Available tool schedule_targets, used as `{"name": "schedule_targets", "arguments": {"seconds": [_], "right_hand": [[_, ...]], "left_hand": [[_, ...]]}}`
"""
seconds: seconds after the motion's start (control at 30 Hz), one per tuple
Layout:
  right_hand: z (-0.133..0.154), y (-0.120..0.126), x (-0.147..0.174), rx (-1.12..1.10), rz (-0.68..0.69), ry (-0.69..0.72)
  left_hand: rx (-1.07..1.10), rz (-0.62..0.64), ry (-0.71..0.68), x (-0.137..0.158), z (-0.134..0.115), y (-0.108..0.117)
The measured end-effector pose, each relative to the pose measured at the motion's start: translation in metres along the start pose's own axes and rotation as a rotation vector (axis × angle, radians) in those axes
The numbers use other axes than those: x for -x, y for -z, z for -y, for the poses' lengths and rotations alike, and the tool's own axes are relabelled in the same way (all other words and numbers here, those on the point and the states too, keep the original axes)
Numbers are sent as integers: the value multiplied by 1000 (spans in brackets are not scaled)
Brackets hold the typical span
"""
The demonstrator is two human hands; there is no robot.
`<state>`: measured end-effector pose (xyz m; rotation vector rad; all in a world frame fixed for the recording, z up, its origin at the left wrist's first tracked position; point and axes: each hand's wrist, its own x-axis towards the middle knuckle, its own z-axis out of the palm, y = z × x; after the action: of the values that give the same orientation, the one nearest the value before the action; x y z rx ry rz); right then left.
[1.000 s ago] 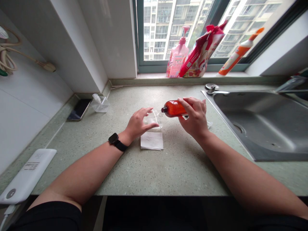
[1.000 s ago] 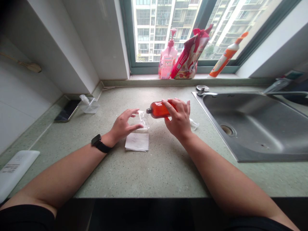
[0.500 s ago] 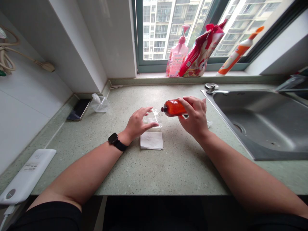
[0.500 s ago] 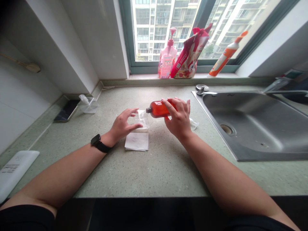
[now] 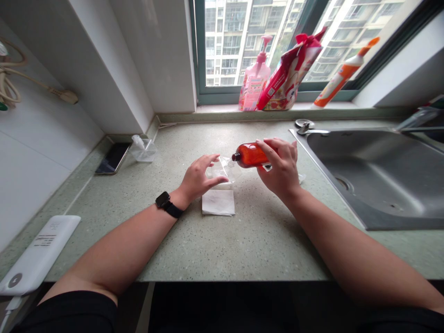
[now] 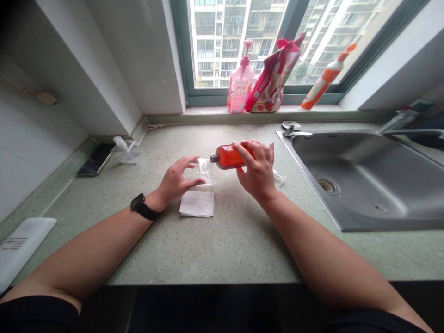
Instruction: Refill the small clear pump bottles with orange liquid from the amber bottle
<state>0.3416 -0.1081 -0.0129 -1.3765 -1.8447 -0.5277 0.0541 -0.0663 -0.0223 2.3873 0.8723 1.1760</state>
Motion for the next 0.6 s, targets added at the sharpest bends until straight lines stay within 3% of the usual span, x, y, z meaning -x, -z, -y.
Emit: {"name": "schedule_targets", "arguments": {"seconds": [0.6], "right_hand": [[1, 1, -1, 8, 4, -10]], "left_hand": [[15, 37, 36, 0, 1, 0]]}}
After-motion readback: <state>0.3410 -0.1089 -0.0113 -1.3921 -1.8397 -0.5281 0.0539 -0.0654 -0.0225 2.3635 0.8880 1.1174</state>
